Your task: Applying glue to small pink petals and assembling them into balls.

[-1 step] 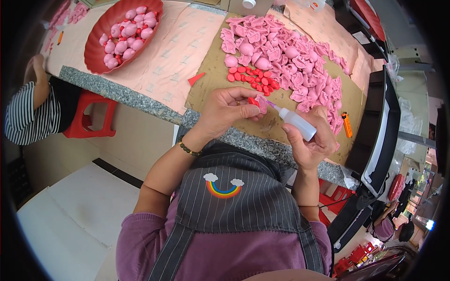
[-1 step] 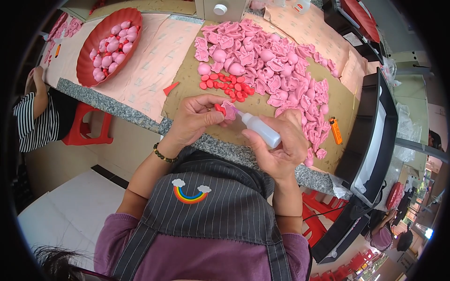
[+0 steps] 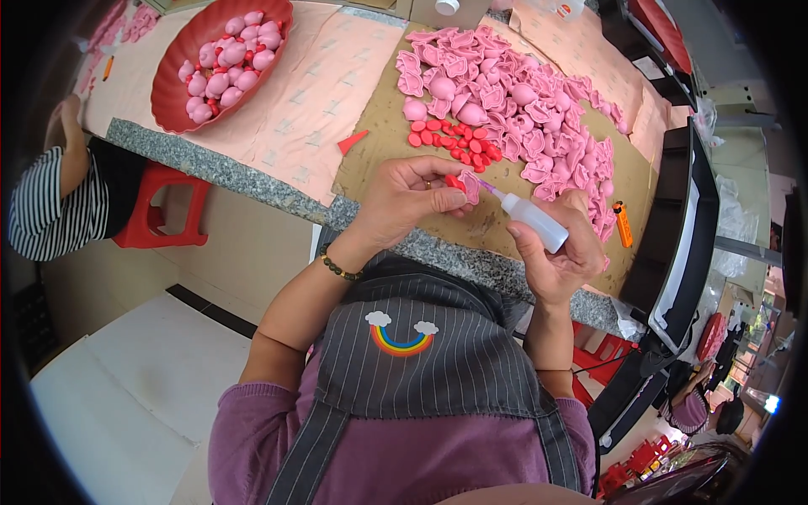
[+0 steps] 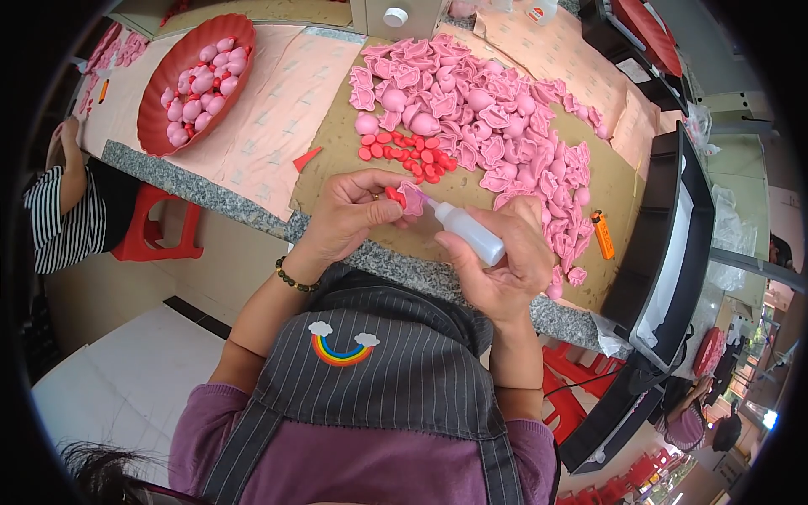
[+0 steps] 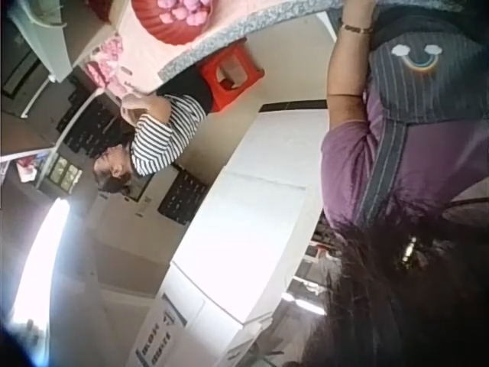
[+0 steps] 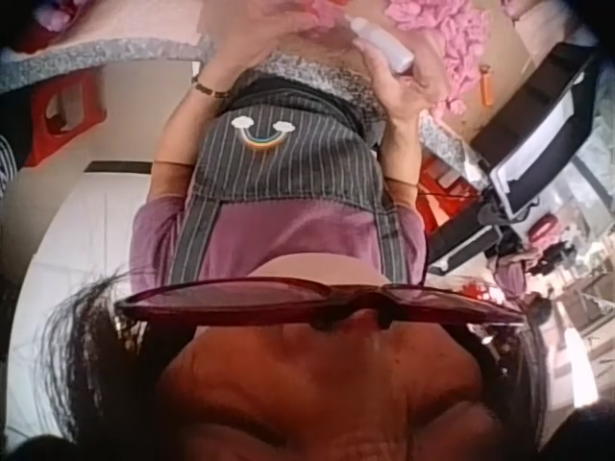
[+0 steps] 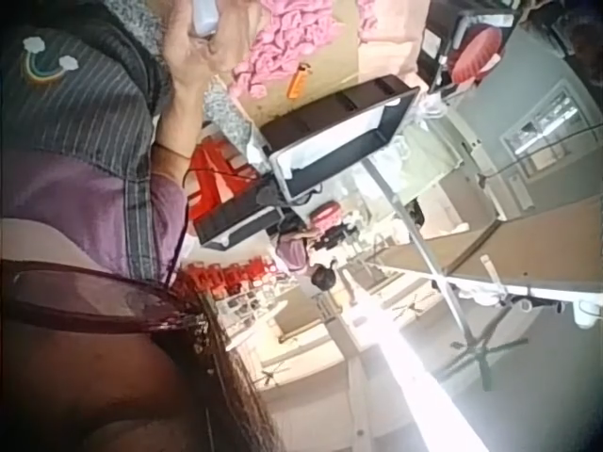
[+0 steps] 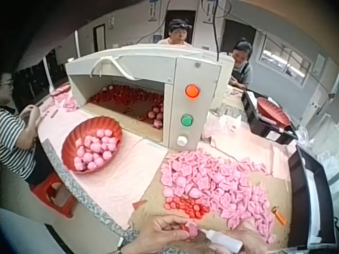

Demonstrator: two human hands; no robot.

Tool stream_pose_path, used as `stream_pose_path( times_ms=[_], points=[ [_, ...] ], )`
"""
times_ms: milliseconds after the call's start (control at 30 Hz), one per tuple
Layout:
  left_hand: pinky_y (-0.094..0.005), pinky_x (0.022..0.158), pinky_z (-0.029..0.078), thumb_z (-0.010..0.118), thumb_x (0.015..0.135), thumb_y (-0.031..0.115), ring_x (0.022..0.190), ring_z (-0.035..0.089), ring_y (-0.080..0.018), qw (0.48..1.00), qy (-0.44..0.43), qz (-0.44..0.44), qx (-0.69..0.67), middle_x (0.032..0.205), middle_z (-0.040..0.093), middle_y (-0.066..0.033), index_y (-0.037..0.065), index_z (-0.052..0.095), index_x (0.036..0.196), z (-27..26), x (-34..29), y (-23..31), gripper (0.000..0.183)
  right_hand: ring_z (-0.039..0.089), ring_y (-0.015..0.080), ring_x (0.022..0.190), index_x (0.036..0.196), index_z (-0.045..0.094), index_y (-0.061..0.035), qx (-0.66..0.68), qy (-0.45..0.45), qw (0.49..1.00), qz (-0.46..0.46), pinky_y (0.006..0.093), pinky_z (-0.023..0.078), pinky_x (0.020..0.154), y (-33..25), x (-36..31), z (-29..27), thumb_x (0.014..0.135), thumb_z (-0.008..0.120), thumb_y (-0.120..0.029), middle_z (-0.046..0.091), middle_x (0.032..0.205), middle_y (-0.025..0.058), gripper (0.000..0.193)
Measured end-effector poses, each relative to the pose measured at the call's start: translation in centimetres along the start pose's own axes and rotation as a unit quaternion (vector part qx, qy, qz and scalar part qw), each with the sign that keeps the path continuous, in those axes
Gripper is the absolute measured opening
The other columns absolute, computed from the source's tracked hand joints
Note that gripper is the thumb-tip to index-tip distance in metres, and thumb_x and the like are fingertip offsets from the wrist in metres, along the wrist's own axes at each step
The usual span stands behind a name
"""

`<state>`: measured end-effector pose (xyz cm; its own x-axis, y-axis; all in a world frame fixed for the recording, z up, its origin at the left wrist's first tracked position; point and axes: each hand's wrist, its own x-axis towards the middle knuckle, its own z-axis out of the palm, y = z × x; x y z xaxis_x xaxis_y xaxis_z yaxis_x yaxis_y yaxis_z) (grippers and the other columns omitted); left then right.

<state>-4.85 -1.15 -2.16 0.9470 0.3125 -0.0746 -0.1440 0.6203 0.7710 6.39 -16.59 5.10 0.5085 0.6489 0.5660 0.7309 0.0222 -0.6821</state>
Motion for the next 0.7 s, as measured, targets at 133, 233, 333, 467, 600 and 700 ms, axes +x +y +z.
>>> stream_pose_path(
  times_ms=[133,233,333,467,600,700],
  points=[
    [-0.0284,0.072,0.052,0.063,0.080,0.004,0.083,0.062,-0.0173,1.000,0.000,-0.001,0.002,0.093,0.063,-0.0128,-0.004,0.057,0.107,0.01,0.01,0.00,0.029,0.041,0.0134,0.059,0.080,0.061,0.0061,-0.002,0.001,1.000,-0.001,0.0254,0.030,0.056,0.08,0.06,0.03,0.062,0.076,-0.006,0.051,0.063,0.0047,0.027],
    [-0.0285,0.072,0.052,0.062,0.080,0.003,0.084,0.062,-0.0177,1.000,-0.001,-0.002,0.005,0.093,0.063,-0.0129,-0.004,0.056,0.108,-0.03,-0.02,0.00,0.029,0.041,0.0135,0.059,0.080,0.060,0.0058,-0.003,-0.002,1.000,0.003,0.0255,0.031,0.056,0.06,0.04,0.12,0.062,0.077,-0.006,0.051,0.063,0.0046,0.027],
    [-0.0287,0.072,0.053,0.062,0.080,0.002,0.085,0.063,-0.0179,1.000,-0.003,0.000,0.014,0.094,0.063,-0.0130,-0.004,0.056,0.108,-0.14,0.01,-0.17,0.029,0.041,0.0135,0.059,0.079,0.060,0.0054,-0.013,-0.008,1.000,-0.006,0.0254,0.031,0.056,0.25,0.07,0.17,0.061,0.077,-0.006,0.052,0.063,0.0046,0.027],
    [-0.0290,0.073,0.053,0.062,0.080,0.002,0.086,0.063,-0.0179,1.000,-0.004,0.002,0.021,0.094,0.063,-0.0132,-0.004,0.055,0.109,-0.02,0.03,-0.09,0.030,0.041,0.0137,0.059,0.079,0.060,0.0053,-0.012,-0.009,1.000,0.001,0.0258,0.031,0.056,0.13,0.06,0.13,0.061,0.077,-0.006,0.052,0.063,0.0047,0.027],
    [-0.0291,0.073,0.053,0.062,0.080,0.002,0.086,0.063,-0.0177,1.000,-0.006,0.005,0.020,0.095,0.063,-0.0131,-0.005,0.055,0.109,-0.10,0.10,-0.20,0.030,0.041,0.0138,0.059,0.079,0.060,0.0053,-0.008,-0.004,1.000,0.003,0.0261,0.031,0.056,0.26,-0.07,0.12,0.061,0.077,-0.006,0.052,0.063,0.0046,0.027],
    [-0.0291,0.074,0.053,0.062,0.080,0.001,0.086,0.063,-0.0176,1.000,-0.006,0.007,0.016,0.096,0.063,-0.0130,-0.005,0.055,0.109,-0.07,0.10,-0.17,0.030,0.042,0.0137,0.060,0.080,0.061,0.0054,-0.004,-0.001,1.000,0.003,0.0260,0.031,0.056,0.33,-0.13,0.11,0.061,0.077,-0.006,0.052,0.064,0.0045,0.027]
  ],
)
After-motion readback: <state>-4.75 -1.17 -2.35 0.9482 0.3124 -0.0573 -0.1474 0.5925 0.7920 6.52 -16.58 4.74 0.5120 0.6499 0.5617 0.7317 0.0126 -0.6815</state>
